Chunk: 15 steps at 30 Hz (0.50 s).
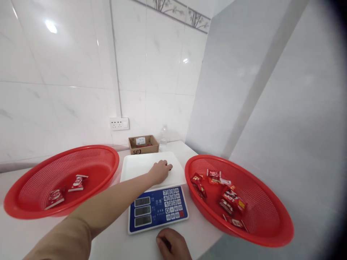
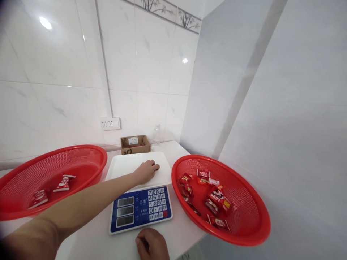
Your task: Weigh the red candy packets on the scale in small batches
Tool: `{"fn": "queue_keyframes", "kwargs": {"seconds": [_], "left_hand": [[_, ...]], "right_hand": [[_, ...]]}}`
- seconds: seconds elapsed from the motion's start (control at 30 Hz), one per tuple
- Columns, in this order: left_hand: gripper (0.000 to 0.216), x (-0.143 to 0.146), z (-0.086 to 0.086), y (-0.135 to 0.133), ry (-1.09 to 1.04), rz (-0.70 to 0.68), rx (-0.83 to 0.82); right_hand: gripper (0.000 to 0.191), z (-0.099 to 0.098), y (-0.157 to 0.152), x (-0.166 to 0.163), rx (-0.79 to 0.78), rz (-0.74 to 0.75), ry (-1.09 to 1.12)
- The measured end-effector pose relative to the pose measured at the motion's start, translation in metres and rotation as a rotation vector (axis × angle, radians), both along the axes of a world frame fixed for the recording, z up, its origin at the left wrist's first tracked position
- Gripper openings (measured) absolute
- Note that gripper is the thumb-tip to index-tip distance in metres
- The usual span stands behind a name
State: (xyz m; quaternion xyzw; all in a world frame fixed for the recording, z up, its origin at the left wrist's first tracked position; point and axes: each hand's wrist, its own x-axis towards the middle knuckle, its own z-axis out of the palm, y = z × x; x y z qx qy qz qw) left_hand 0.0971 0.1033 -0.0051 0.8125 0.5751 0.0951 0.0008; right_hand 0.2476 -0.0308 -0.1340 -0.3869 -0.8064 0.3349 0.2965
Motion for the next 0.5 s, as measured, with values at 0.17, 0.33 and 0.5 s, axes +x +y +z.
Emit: {"fn": "queue_keyframes", "kwargs": {"seconds": [0.17,0.33,0.5], "left_hand": [[0.026,-0.009,-0.007,-0.002,-0.129,-0.029,0.017],[0.022,-0.035,0.01,-0.003,-0.321,0.082,0.122],[0.016,-0.095,0.046,-0.02,-0.451,0.269,0.256]], "right_hand": [[0.021,0.003,-0.001,0.0,0.007,-0.003,0.01],[0.02,0.004,-0.002,0.0,0.025,0.0,-0.02],[0.019,0.004,-0.002,0.002,0.024,0.022,-0.036]]}}
